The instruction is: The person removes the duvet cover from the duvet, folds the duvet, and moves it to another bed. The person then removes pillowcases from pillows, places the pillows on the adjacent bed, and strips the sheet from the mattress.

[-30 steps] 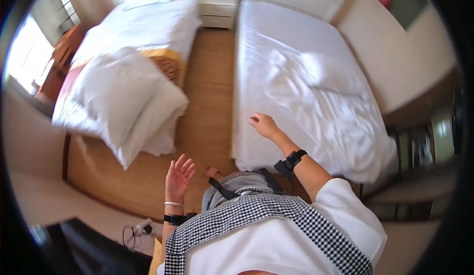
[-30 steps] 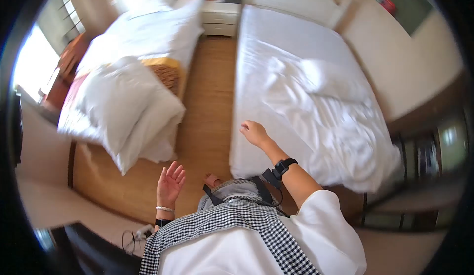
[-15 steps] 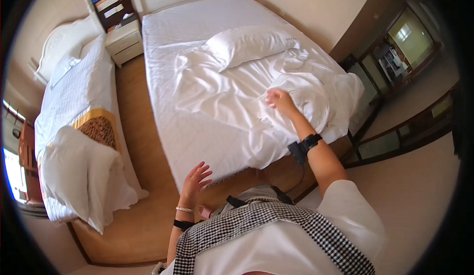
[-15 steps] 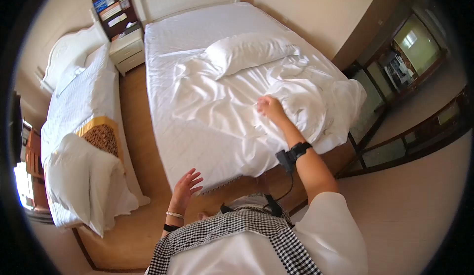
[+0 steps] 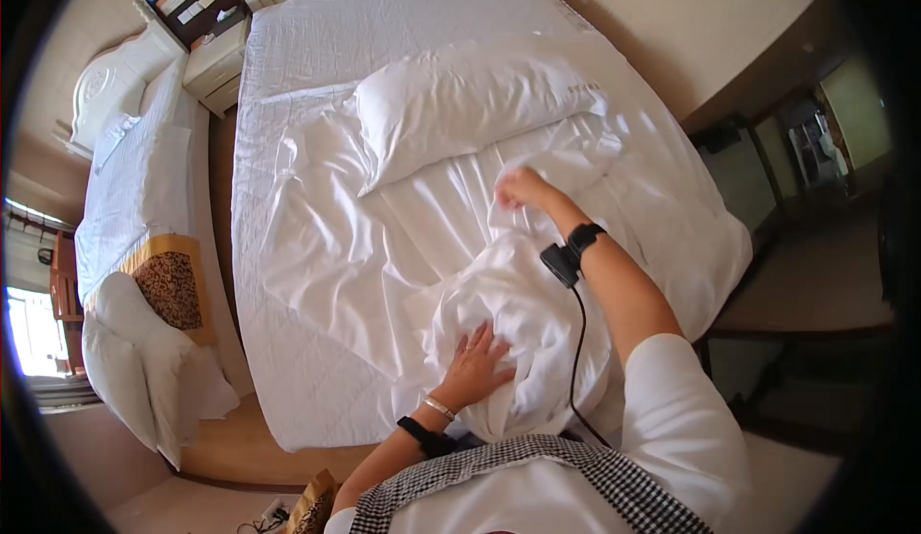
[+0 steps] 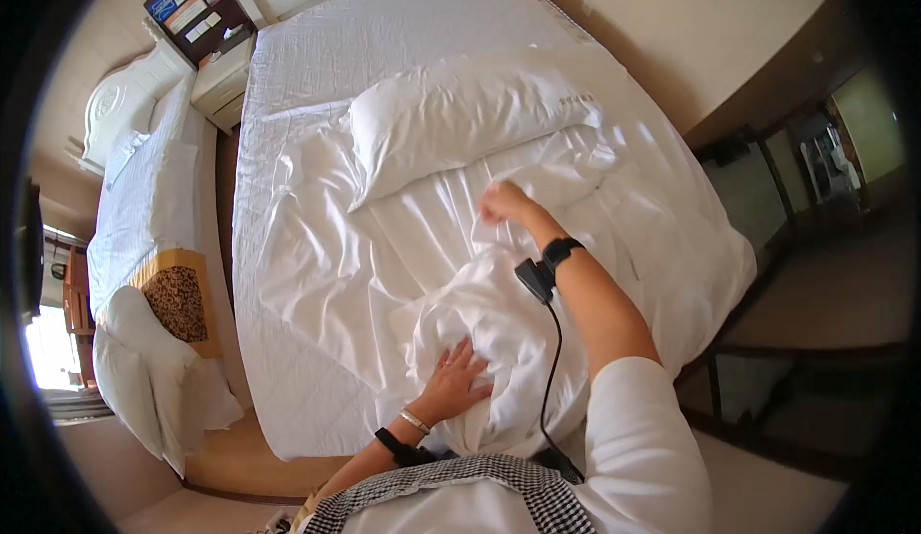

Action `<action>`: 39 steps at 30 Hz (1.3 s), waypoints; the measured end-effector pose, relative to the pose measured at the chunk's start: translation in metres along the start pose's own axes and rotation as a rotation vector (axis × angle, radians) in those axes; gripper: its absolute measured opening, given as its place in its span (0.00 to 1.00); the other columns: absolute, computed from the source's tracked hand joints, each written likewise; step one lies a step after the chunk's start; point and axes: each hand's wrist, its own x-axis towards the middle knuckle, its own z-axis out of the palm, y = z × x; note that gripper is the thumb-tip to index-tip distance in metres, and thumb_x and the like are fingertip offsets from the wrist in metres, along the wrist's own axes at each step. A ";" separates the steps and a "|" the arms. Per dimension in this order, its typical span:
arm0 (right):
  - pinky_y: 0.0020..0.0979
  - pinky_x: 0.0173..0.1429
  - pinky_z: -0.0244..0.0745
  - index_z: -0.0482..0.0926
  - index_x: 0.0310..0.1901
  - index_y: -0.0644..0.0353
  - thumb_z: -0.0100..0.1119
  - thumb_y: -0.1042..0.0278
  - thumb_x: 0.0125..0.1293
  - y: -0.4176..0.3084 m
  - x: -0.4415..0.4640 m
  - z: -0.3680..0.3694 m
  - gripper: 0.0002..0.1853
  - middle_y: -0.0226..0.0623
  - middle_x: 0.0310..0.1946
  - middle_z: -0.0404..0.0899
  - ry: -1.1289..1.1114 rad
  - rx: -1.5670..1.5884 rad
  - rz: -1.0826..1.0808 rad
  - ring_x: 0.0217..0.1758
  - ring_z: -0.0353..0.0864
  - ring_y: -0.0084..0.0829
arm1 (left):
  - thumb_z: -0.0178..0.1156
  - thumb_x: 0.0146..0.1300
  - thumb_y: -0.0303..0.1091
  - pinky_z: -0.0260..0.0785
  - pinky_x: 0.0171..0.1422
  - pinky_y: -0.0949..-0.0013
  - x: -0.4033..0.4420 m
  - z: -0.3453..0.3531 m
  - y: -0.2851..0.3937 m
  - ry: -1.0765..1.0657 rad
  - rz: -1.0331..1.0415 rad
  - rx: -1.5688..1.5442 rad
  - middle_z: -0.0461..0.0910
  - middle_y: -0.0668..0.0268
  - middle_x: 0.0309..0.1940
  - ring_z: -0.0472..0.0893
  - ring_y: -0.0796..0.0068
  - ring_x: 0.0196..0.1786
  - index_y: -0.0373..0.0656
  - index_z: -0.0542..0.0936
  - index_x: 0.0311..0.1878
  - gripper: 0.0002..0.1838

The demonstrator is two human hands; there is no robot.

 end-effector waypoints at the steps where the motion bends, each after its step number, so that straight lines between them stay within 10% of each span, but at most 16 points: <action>1: 0.28 0.33 0.78 0.79 0.34 0.61 0.61 0.62 0.59 -0.011 0.019 -0.009 0.10 0.42 0.31 0.81 0.133 0.478 -0.013 0.32 0.83 0.35 | 0.57 0.58 0.49 0.47 0.72 0.44 0.012 0.015 -0.008 -0.063 -0.014 0.055 0.63 0.50 0.65 0.55 0.51 0.72 0.46 0.74 0.59 0.27; 5: 0.37 0.36 0.82 0.65 0.57 0.64 0.59 0.45 0.63 0.000 0.107 -0.015 0.32 0.53 0.49 0.74 0.262 1.022 0.198 0.34 0.82 0.46 | 0.55 0.56 0.48 0.46 0.72 0.44 0.031 0.041 -0.023 0.028 0.007 0.109 0.69 0.51 0.58 0.64 0.53 0.64 0.38 0.83 0.37 0.21; 9: 0.37 0.37 0.82 0.71 0.48 0.62 0.60 0.42 0.61 -0.002 0.167 -0.006 0.29 0.43 0.31 0.76 0.185 1.404 -0.056 0.30 0.80 0.42 | 0.54 0.56 0.48 0.45 0.72 0.45 0.034 0.047 -0.025 -0.011 -0.082 0.076 0.69 0.52 0.57 0.64 0.54 0.65 0.38 0.81 0.46 0.23; 12: 0.26 0.20 0.60 0.66 0.25 0.52 0.58 0.51 0.65 -0.006 0.200 -0.041 0.18 0.25 0.14 0.60 0.030 1.427 -0.263 0.16 0.60 0.23 | 0.55 0.56 0.48 0.45 0.73 0.44 0.032 0.047 -0.028 -0.026 -0.103 0.040 0.69 0.53 0.58 0.63 0.54 0.65 0.38 0.77 0.51 0.26; 16: 0.27 0.21 0.54 0.61 0.19 0.51 0.51 0.66 0.64 -0.137 0.105 -0.078 0.16 0.24 0.13 0.58 0.136 0.974 -0.415 0.15 0.56 0.21 | 0.54 0.57 0.46 0.47 0.71 0.47 0.032 0.037 -0.026 -0.035 -0.087 0.069 0.71 0.53 0.59 0.65 0.54 0.64 0.44 0.75 0.56 0.25; 20: 0.26 0.27 0.69 0.68 0.20 0.55 0.50 0.64 0.64 -0.244 -0.025 -0.121 0.14 0.31 0.18 0.73 0.121 0.508 -0.878 0.20 0.70 0.22 | 0.57 0.55 0.47 0.53 0.68 0.46 0.028 0.048 -0.036 0.067 -0.054 -0.025 0.71 0.57 0.57 0.67 0.56 0.64 0.49 0.73 0.58 0.27; 27: 0.27 0.24 0.75 0.78 0.24 0.58 0.54 0.61 0.61 -0.176 -0.040 -0.112 0.12 0.31 0.17 0.76 0.253 0.309 -0.405 0.18 0.74 0.24 | 0.57 0.60 0.42 0.53 0.69 0.45 -0.007 0.071 0.002 0.413 -0.157 0.018 0.63 0.51 0.66 0.61 0.50 0.69 0.46 0.64 0.66 0.31; 37: 0.34 0.39 0.79 0.68 0.51 0.68 0.57 0.42 0.63 0.015 0.142 -0.016 0.32 0.48 0.39 0.77 0.249 0.957 0.298 0.35 0.80 0.40 | 0.57 0.62 0.41 0.50 0.73 0.50 -0.020 0.063 0.022 0.268 -0.415 -0.082 0.58 0.56 0.70 0.56 0.57 0.73 0.45 0.66 0.64 0.27; 39: 0.33 0.36 0.78 0.69 0.45 0.63 0.56 0.41 0.63 0.009 0.153 -0.005 0.28 0.44 0.33 0.76 0.163 1.070 0.163 0.34 0.80 0.38 | 0.57 0.62 0.41 0.50 0.73 0.50 -0.012 0.060 0.026 0.248 -0.475 -0.059 0.58 0.57 0.70 0.55 0.57 0.73 0.44 0.68 0.62 0.26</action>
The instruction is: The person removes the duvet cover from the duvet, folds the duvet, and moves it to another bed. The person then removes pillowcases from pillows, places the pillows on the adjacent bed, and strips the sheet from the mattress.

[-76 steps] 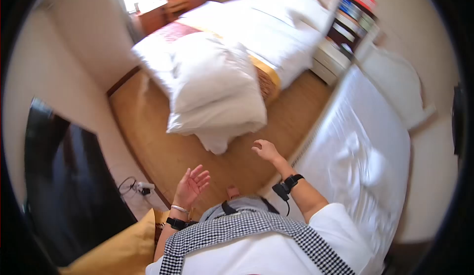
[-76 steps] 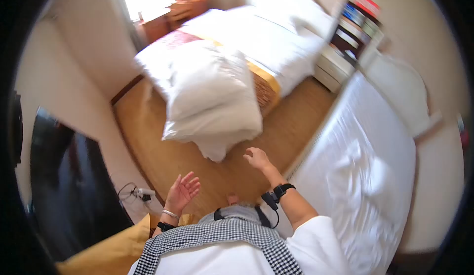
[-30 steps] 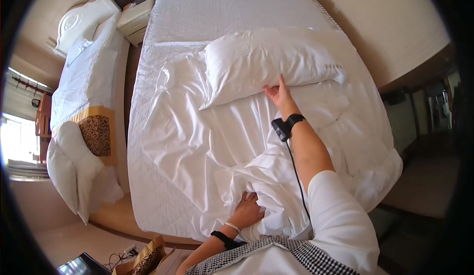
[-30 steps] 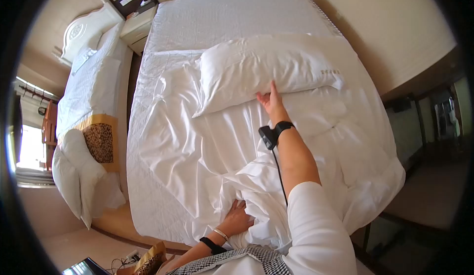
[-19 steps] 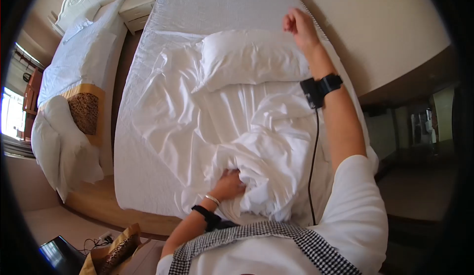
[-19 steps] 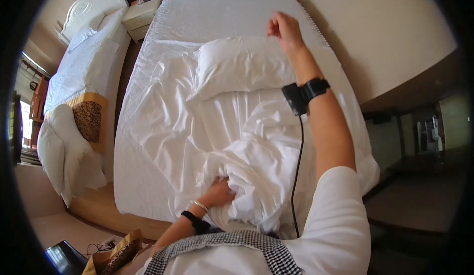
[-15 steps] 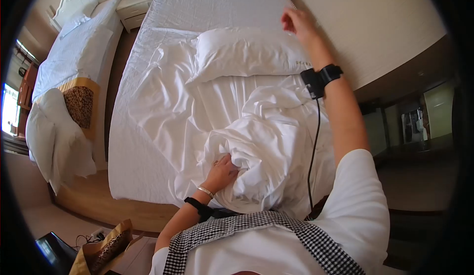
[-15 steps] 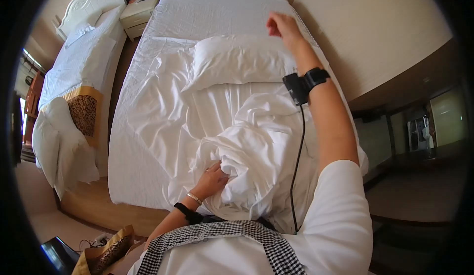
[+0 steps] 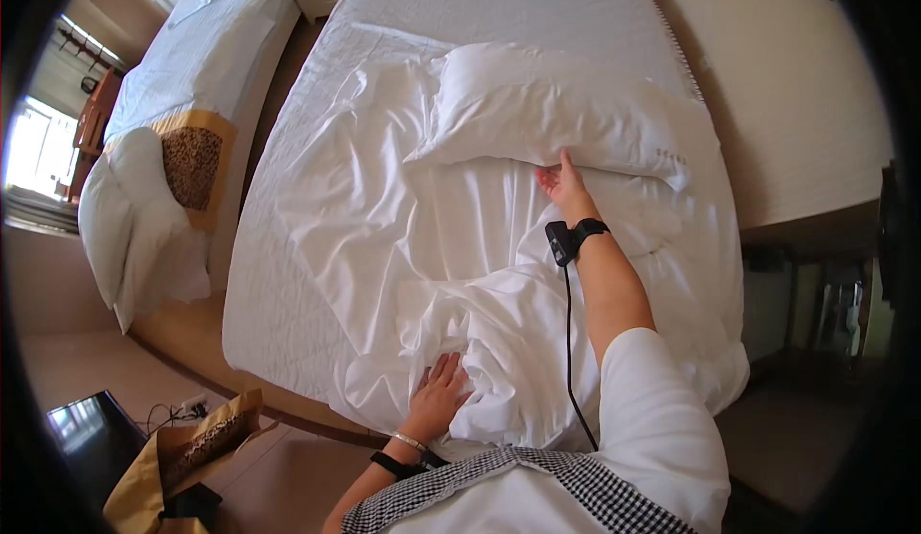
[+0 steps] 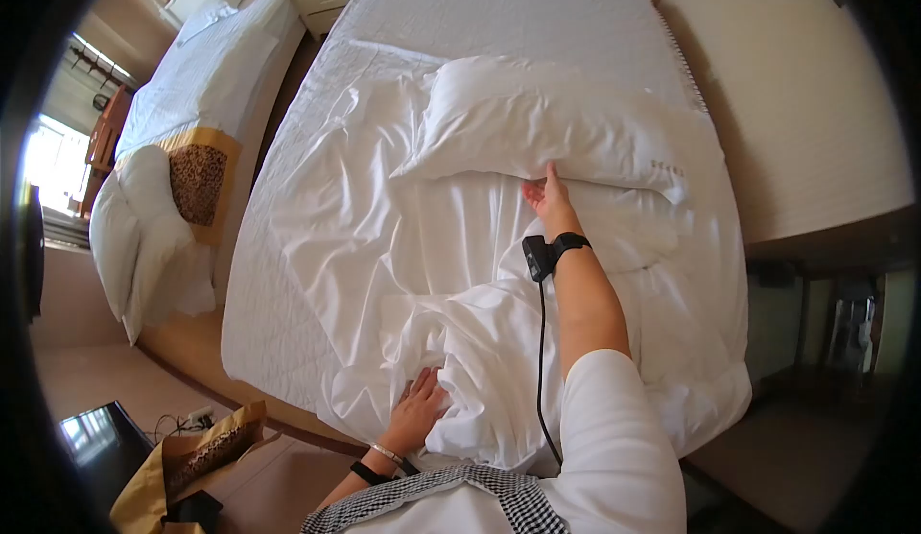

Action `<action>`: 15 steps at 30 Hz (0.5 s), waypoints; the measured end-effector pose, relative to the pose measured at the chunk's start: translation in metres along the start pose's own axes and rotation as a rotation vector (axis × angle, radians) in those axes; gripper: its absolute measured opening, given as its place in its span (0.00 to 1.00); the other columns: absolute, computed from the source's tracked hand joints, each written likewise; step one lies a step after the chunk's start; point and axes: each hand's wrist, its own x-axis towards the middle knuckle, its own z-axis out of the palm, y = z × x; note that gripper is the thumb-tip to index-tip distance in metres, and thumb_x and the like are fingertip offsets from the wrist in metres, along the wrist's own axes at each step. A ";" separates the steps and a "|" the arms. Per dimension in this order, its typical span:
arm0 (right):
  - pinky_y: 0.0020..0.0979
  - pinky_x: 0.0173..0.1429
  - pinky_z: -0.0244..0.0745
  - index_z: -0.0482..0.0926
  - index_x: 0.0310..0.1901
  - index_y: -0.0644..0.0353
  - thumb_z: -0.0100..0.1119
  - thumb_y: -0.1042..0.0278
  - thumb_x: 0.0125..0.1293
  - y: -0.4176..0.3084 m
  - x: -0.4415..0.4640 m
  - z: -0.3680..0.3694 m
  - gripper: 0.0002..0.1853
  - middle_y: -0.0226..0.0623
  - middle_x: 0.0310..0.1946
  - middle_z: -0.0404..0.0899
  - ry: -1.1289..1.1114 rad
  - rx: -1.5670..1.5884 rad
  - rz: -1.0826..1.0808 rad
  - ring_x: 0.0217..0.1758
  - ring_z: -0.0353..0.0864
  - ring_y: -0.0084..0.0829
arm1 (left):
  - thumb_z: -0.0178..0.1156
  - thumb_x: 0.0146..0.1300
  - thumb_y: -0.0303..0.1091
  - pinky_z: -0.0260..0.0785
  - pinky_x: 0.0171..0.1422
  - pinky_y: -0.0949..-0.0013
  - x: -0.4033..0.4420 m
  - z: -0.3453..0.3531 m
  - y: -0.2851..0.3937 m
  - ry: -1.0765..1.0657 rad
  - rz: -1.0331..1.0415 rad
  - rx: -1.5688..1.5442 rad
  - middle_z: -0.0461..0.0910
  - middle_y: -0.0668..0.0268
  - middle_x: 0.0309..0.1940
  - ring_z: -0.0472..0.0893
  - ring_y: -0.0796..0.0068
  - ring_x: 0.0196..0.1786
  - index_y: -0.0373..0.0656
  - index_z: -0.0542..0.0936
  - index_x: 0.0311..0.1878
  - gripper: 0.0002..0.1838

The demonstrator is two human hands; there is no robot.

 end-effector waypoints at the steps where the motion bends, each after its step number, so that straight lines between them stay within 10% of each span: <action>1: 0.32 0.34 0.78 0.70 0.43 0.61 0.56 0.41 0.63 0.000 -0.001 0.007 0.26 0.42 0.31 0.76 -0.068 0.059 -0.033 0.33 0.80 0.37 | 0.58 0.61 0.41 0.50 0.73 0.50 0.002 0.000 0.005 -0.004 -0.032 0.004 0.58 0.57 0.70 0.55 0.57 0.73 0.44 0.69 0.61 0.25; 6: 0.29 0.16 0.56 0.69 0.27 0.56 0.58 0.58 0.62 -0.021 0.019 0.034 0.14 0.32 0.18 0.68 -0.084 0.051 -0.229 0.15 0.65 0.25 | 0.59 0.61 0.39 0.51 0.73 0.50 0.003 0.003 0.009 -0.025 -0.078 0.005 0.58 0.57 0.70 0.55 0.57 0.73 0.41 0.70 0.60 0.25; 11: 0.28 0.20 0.66 0.71 0.25 0.60 0.59 0.59 0.62 -0.132 -0.101 0.064 0.15 0.33 0.17 0.69 -0.229 -0.190 -0.623 0.14 0.66 0.26 | 0.60 0.60 0.35 0.55 0.71 0.54 0.011 -0.017 0.010 0.187 -0.095 -0.477 0.61 0.50 0.67 0.60 0.49 0.70 0.40 0.64 0.65 0.30; 15: 0.30 0.39 0.76 0.80 0.44 0.67 0.55 0.55 0.65 -0.206 -0.313 0.090 0.20 0.36 0.28 0.81 -0.353 -0.418 -1.159 0.32 0.82 0.28 | 0.70 0.52 0.34 0.50 0.73 0.54 0.015 -0.074 0.028 0.734 -0.026 -0.127 0.53 0.40 0.69 0.55 0.41 0.70 0.31 0.46 0.71 0.51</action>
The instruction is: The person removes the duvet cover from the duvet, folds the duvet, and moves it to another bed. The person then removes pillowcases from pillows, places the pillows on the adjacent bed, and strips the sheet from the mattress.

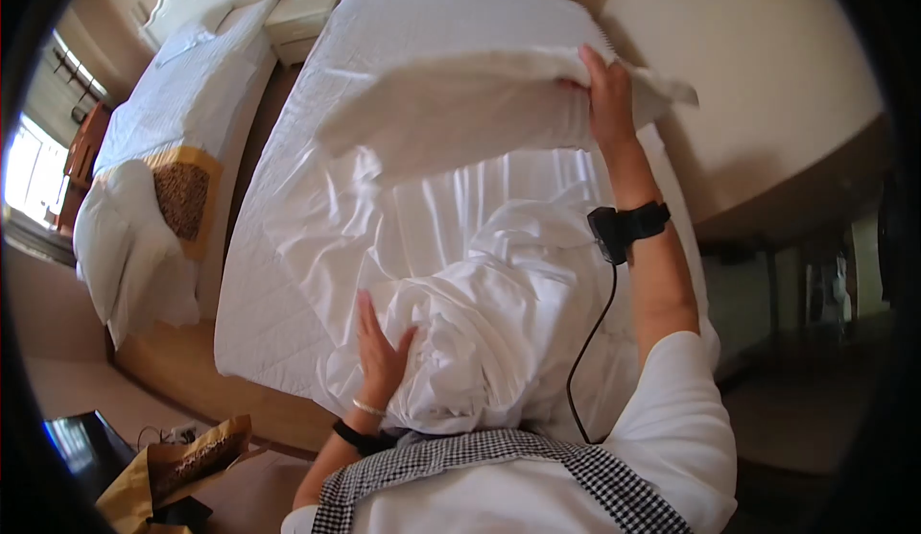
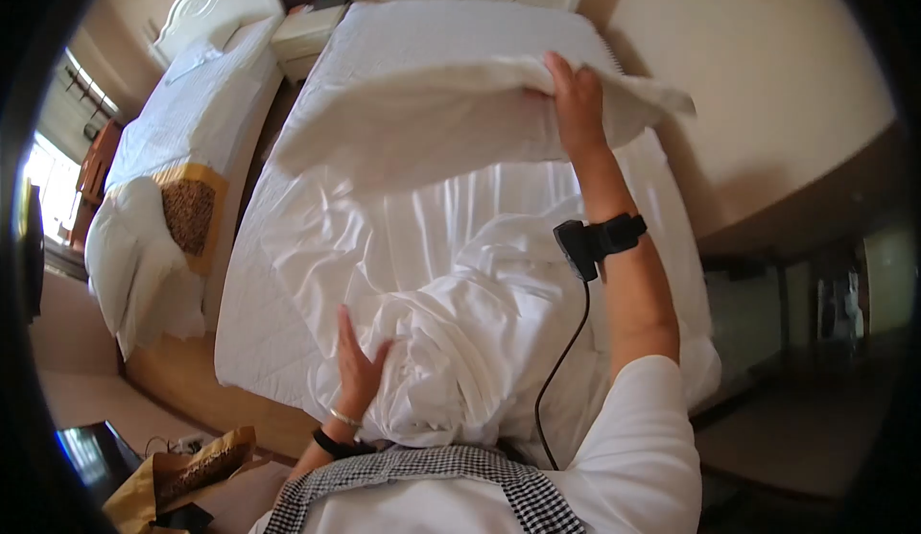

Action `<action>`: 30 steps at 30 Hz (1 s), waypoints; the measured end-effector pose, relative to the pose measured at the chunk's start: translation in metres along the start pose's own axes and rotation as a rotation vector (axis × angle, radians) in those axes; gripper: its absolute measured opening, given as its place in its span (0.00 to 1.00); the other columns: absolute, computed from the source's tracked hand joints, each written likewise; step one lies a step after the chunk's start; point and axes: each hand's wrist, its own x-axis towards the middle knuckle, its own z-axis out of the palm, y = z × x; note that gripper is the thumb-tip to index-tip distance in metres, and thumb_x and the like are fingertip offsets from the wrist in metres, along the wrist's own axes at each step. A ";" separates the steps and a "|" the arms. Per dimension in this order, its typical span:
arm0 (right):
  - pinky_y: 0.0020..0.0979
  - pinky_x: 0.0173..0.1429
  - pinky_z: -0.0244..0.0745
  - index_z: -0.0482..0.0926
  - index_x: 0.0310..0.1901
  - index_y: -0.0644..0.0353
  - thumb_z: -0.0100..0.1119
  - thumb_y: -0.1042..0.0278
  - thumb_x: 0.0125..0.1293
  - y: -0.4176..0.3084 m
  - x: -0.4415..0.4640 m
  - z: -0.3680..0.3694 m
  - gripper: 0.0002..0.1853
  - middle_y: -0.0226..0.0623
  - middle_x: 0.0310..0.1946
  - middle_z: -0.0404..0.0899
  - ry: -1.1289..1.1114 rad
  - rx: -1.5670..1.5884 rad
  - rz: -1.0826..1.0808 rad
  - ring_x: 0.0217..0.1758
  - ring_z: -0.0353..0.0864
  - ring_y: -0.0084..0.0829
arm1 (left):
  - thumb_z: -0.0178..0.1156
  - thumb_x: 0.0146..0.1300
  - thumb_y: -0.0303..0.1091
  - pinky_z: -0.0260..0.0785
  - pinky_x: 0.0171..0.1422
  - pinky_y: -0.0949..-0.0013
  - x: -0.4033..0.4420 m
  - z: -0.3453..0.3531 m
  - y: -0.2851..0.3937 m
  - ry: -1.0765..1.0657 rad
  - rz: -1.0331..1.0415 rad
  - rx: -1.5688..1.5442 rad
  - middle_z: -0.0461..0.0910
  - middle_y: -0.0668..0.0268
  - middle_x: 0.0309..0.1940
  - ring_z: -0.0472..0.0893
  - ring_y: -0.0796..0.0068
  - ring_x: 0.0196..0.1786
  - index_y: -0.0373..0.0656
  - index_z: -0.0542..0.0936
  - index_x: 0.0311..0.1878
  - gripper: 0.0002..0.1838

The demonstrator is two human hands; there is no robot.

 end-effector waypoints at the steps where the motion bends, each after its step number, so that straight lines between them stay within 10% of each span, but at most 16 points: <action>1: 0.27 0.37 0.77 0.81 0.33 0.70 0.55 0.57 0.65 -0.067 -0.018 0.010 0.19 0.36 0.29 0.82 -0.045 -0.201 -0.190 0.31 0.80 0.22 | 0.72 0.49 0.34 0.48 0.74 0.53 0.019 -0.020 0.020 0.126 0.095 0.008 0.52 0.39 0.69 0.53 0.41 0.71 0.30 0.45 0.71 0.54; 5: 0.35 0.45 0.72 0.81 0.34 0.72 0.52 0.47 0.66 -0.218 -0.051 0.054 0.28 0.49 0.28 0.81 -0.013 -0.562 -0.371 0.33 0.79 0.33 | 0.69 0.46 0.28 0.66 0.58 0.53 0.043 -0.079 0.053 0.451 0.403 0.293 0.74 0.48 0.49 0.75 0.52 0.52 0.31 0.70 0.54 0.30; 8: 0.35 0.38 0.70 0.80 0.28 0.70 0.55 0.47 0.63 -0.272 -0.080 0.088 0.27 0.39 0.20 0.78 -0.130 -0.449 -0.429 0.25 0.74 0.31 | 0.66 0.53 0.32 0.69 0.51 0.62 0.023 -0.138 0.065 0.496 0.015 -0.565 0.76 0.55 0.45 0.76 0.62 0.47 0.31 0.73 0.50 0.23; 17: 0.32 0.39 0.72 0.77 0.32 0.67 0.51 0.55 0.70 -0.011 -0.299 0.068 0.20 0.41 0.27 0.79 -0.811 -0.925 0.004 0.29 0.75 0.29 | 0.60 0.63 0.44 0.70 0.47 0.68 -0.130 -0.083 -0.084 -0.098 -0.454 -0.591 0.81 0.55 0.39 0.77 0.70 0.42 0.28 0.76 0.49 0.24; 20: 0.37 0.34 0.70 0.75 0.28 0.67 0.51 0.57 0.69 -0.102 -0.349 0.081 0.20 0.47 0.21 0.76 -0.676 -0.602 0.179 0.23 0.75 0.37 | 0.57 0.64 0.49 0.69 0.43 0.64 -0.178 -0.037 -0.147 -0.054 -0.428 -0.373 0.81 0.51 0.33 0.76 0.71 0.38 0.24 0.77 0.42 0.28; 25: 0.29 0.32 0.73 0.79 0.34 0.61 0.53 0.64 0.67 -0.333 -0.363 0.096 0.10 0.37 0.23 0.76 -0.841 -0.168 -0.303 0.27 0.78 0.25 | 0.57 0.64 0.51 0.68 0.39 0.65 -0.154 -0.057 -0.142 -0.360 -0.660 -0.444 0.81 0.55 0.34 0.74 0.75 0.37 0.22 0.78 0.43 0.31; 30: 0.30 0.33 0.73 0.78 0.34 0.63 0.53 0.66 0.66 -0.367 -0.366 0.101 0.10 0.39 0.24 0.76 -1.179 -0.089 -0.263 0.28 0.78 0.28 | 0.56 0.66 0.50 0.69 0.48 0.66 -0.144 -0.068 -0.125 -0.385 -0.668 -0.487 0.79 0.55 0.43 0.76 0.70 0.45 0.26 0.71 0.55 0.31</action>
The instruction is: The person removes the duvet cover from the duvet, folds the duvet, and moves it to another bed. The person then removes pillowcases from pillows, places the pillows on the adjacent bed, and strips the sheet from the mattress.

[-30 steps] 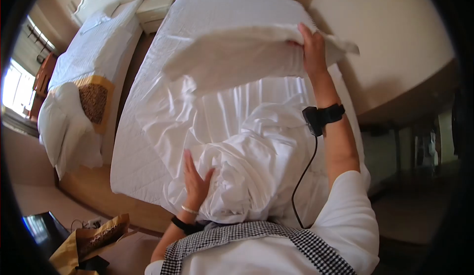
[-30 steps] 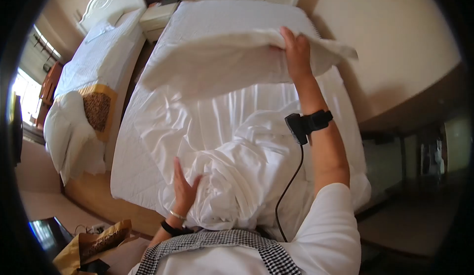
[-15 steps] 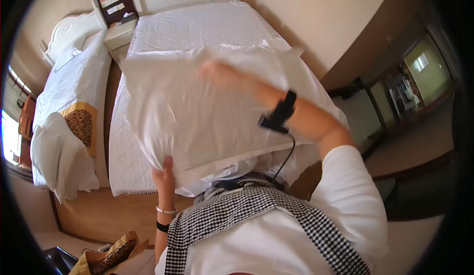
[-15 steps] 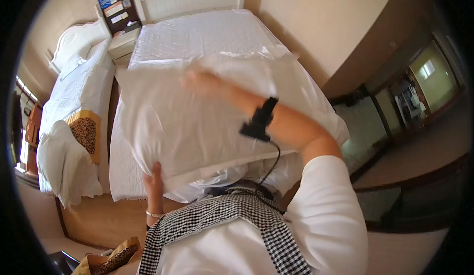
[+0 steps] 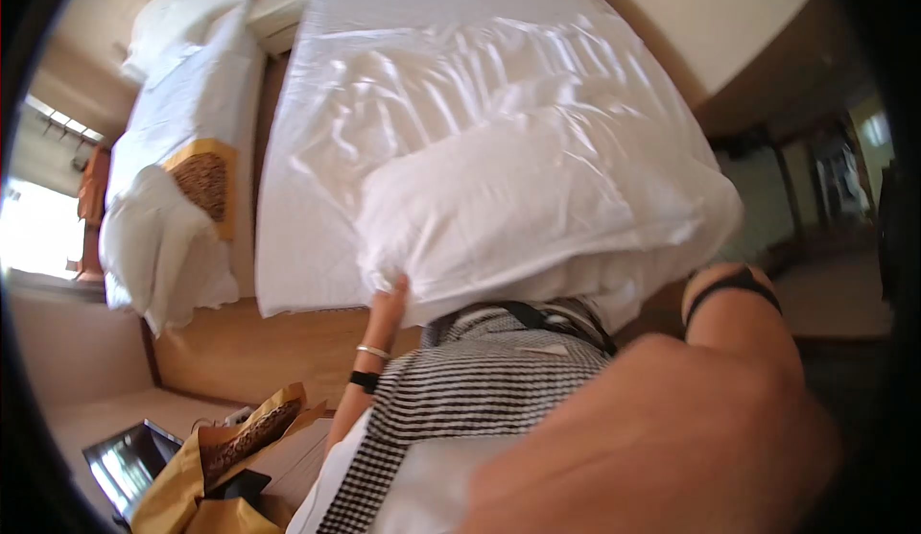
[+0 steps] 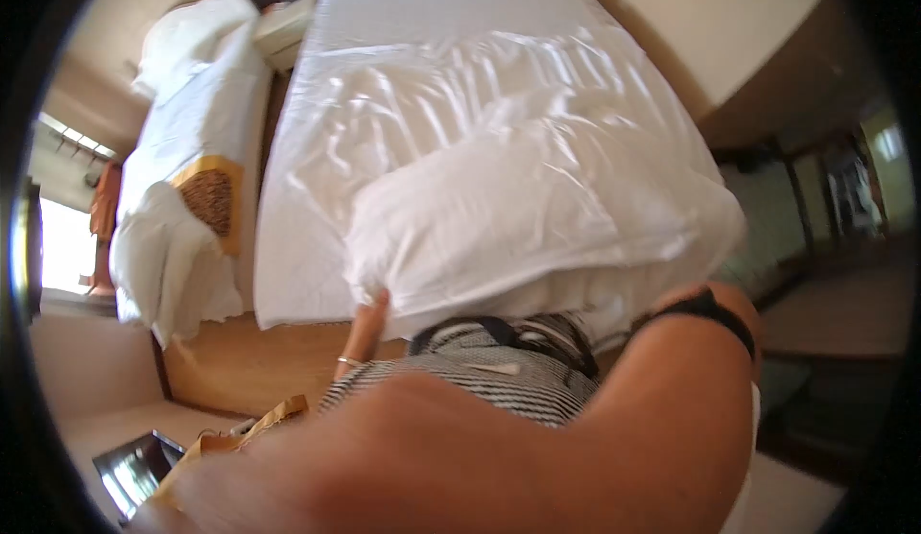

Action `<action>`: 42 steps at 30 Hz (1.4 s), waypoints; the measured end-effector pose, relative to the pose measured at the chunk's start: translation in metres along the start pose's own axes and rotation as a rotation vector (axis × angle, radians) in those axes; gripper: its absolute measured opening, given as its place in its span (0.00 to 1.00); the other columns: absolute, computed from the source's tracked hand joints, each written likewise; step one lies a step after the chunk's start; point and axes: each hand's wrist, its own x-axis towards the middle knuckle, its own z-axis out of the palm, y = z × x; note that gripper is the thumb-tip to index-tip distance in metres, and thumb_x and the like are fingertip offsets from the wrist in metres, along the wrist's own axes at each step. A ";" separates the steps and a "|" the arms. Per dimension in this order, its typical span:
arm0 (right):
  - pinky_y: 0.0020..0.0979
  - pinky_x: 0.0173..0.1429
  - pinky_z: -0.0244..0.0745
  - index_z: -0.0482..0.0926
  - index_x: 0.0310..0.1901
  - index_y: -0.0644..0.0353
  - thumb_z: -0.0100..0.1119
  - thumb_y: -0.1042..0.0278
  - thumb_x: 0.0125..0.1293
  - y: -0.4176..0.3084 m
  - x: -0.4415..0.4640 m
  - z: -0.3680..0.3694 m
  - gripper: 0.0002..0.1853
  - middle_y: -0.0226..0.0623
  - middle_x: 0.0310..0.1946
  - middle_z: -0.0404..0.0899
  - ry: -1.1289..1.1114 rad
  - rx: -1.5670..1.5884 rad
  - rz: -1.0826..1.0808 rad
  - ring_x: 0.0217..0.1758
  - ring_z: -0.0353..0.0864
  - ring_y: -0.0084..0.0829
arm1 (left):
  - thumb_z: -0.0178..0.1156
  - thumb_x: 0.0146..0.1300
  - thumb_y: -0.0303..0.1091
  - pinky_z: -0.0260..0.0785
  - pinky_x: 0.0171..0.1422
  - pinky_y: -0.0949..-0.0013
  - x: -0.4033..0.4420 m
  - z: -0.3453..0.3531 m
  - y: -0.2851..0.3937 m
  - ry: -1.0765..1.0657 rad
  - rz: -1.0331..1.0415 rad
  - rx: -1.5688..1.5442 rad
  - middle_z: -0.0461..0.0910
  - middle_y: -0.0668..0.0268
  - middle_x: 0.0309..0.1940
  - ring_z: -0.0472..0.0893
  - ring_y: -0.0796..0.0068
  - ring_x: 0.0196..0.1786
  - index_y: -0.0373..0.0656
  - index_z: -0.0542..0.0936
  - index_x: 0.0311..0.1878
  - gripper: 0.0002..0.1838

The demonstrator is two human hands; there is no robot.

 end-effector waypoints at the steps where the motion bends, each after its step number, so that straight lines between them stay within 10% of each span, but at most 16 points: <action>1: 0.30 0.33 0.73 0.78 0.34 0.64 0.53 0.66 0.65 0.000 -0.002 0.000 0.10 0.40 0.24 0.76 -0.029 0.022 0.013 0.28 0.78 0.29 | 0.56 0.64 0.52 0.70 0.50 0.65 -0.009 0.003 0.011 0.044 0.057 0.042 0.80 0.50 0.42 0.78 0.66 0.46 0.26 0.72 0.54 0.32; 18: 0.35 0.34 0.74 0.76 0.34 0.72 0.56 0.72 0.61 0.003 0.006 -0.009 0.09 0.49 0.29 0.78 -0.152 0.369 0.082 0.30 0.79 0.40 | 0.55 0.58 0.64 0.69 0.55 0.63 -0.007 0.001 0.004 0.001 -0.025 0.104 0.77 0.37 0.46 0.78 0.51 0.53 0.18 0.73 0.50 0.45; 23: 0.35 0.40 0.76 0.81 0.42 0.72 0.65 0.72 0.55 0.009 -0.012 -0.039 0.15 0.52 0.35 0.81 -0.198 0.273 -0.010 0.32 0.78 0.42 | 0.55 0.64 0.57 0.72 0.37 0.68 -0.009 -0.029 0.037 -0.224 -0.344 0.420 0.80 0.57 0.39 0.78 0.71 0.34 0.27 0.72 0.55 0.35; 25: 0.30 0.36 0.73 0.79 0.36 0.69 0.57 0.71 0.61 0.041 -0.041 -0.039 0.08 0.45 0.30 0.78 0.061 0.333 -0.073 0.28 0.75 0.34 | 0.51 0.58 0.69 0.72 0.34 0.65 0.014 -0.042 -0.003 -0.150 -0.153 0.165 0.80 0.52 0.34 0.80 0.66 0.35 0.27 0.75 0.51 0.44; 28: 0.22 0.30 0.68 0.76 0.28 0.63 0.44 0.70 0.70 0.146 -0.113 -0.060 0.14 0.34 0.22 0.73 1.004 0.152 0.287 0.23 0.70 0.22 | 0.49 0.62 0.66 0.75 0.43 0.61 0.004 -0.048 0.040 -0.037 -0.336 -0.378 0.75 0.59 0.45 0.78 0.67 0.42 0.44 0.67 0.61 0.37; 30: 0.24 0.27 0.69 0.77 0.29 0.62 0.48 0.62 0.69 0.258 -0.182 -0.083 0.15 0.31 0.20 0.75 1.166 -0.196 0.886 0.21 0.73 0.20 | 0.46 0.64 0.65 0.74 0.46 0.64 0.001 -0.037 0.074 -0.022 -0.206 -0.211 0.77 0.57 0.45 0.79 0.68 0.45 0.40 0.69 0.61 0.37; 33: 0.27 0.29 0.73 0.81 0.28 0.62 0.45 0.72 0.60 0.404 -0.301 -0.080 0.12 0.37 0.26 0.81 0.951 -0.201 1.133 0.26 0.79 0.25 | 0.45 0.64 0.66 0.72 0.50 0.62 0.036 -0.018 0.063 -0.007 -0.130 -0.080 0.78 0.48 0.49 0.79 0.60 0.47 0.27 0.70 0.58 0.43; 37: 0.28 0.38 0.76 0.80 0.35 0.68 0.47 0.75 0.62 0.388 -0.217 -0.040 0.10 0.40 0.32 0.82 1.116 0.758 0.977 0.32 0.81 0.28 | 0.43 0.65 0.66 0.69 0.52 0.58 0.064 -0.010 0.046 0.104 -0.023 0.135 0.78 0.39 0.45 0.79 0.51 0.49 0.19 0.72 0.51 0.45; 42: 0.40 0.45 0.74 0.79 0.33 0.71 0.48 0.74 0.57 0.412 -0.165 -0.006 0.10 0.54 0.31 0.80 0.699 -0.218 1.225 0.37 0.81 0.42 | 0.40 0.67 0.64 0.67 0.52 0.52 0.065 0.002 0.027 0.280 0.048 0.347 0.78 0.34 0.40 0.78 0.42 0.47 0.19 0.75 0.45 0.44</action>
